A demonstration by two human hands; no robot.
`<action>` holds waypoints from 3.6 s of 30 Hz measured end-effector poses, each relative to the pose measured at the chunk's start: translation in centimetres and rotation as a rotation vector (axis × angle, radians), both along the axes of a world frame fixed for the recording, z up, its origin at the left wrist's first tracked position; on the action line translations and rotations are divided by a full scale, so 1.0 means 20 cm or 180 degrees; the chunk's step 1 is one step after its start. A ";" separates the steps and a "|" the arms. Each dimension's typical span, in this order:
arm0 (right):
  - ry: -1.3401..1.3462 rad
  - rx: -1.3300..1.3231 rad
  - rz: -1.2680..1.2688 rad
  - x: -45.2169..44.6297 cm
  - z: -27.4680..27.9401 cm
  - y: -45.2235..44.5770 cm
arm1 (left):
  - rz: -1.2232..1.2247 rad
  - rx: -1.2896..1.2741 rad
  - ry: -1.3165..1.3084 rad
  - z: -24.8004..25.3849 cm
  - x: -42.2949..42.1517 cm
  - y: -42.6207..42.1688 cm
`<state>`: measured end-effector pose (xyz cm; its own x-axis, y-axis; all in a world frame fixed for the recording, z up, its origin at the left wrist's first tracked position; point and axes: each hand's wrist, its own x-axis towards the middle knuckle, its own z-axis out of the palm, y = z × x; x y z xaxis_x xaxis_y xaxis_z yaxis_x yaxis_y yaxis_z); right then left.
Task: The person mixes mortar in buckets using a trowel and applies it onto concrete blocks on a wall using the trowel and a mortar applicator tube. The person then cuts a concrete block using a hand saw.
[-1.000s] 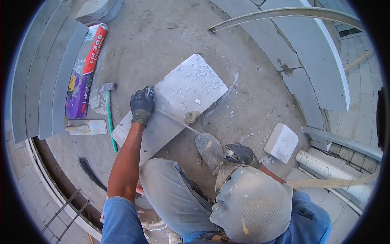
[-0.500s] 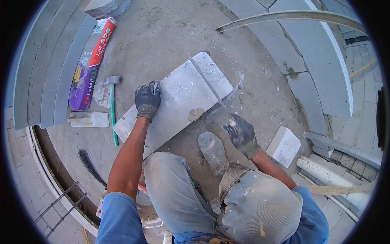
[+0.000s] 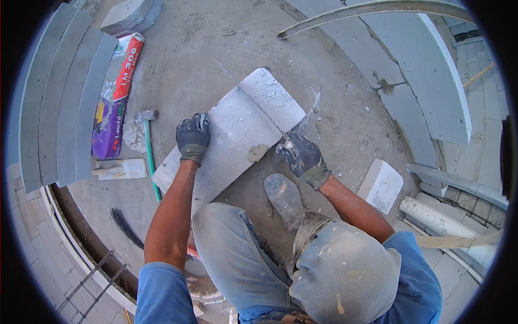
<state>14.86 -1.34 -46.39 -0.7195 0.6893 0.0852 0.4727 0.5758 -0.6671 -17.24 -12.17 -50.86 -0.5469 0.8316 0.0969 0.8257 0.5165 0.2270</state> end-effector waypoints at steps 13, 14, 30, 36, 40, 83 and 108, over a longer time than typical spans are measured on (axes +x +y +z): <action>-0.0583 0.0010 0.0228 0.16 -0.07 -0.01 | 0.0006 0.0016 0.0177 -0.09 -0.04 -0.03; -0.0372 0.0348 0.0315 0.21 -0.09 -0.03 | 0.0057 -0.0104 0.0101 -0.08 -0.04 -0.03; -0.0120 -0.0283 0.0740 -0.03 -0.01 0.07 | -0.0091 0.0113 0.0262 -0.06 -0.01 -0.03; -0.0643 0.0073 0.0662 0.37 0.00 -0.07 | 0.0033 -0.0198 -0.0112 0.05 0.00 0.00; -0.1029 -0.0095 0.0865 1.01 -0.03 -0.23 | 0.0114 -0.0148 -0.0099 0.06 0.00 0.01; -0.0202 0.0355 0.0461 0.09 -0.13 0.03 | 0.0043 0.0161 0.0185 0.01 0.00 0.02; -0.0727 0.0358 0.0425 0.10 -0.12 0.02 | 0.0025 0.0017 0.0236 -0.03 0.03 -0.01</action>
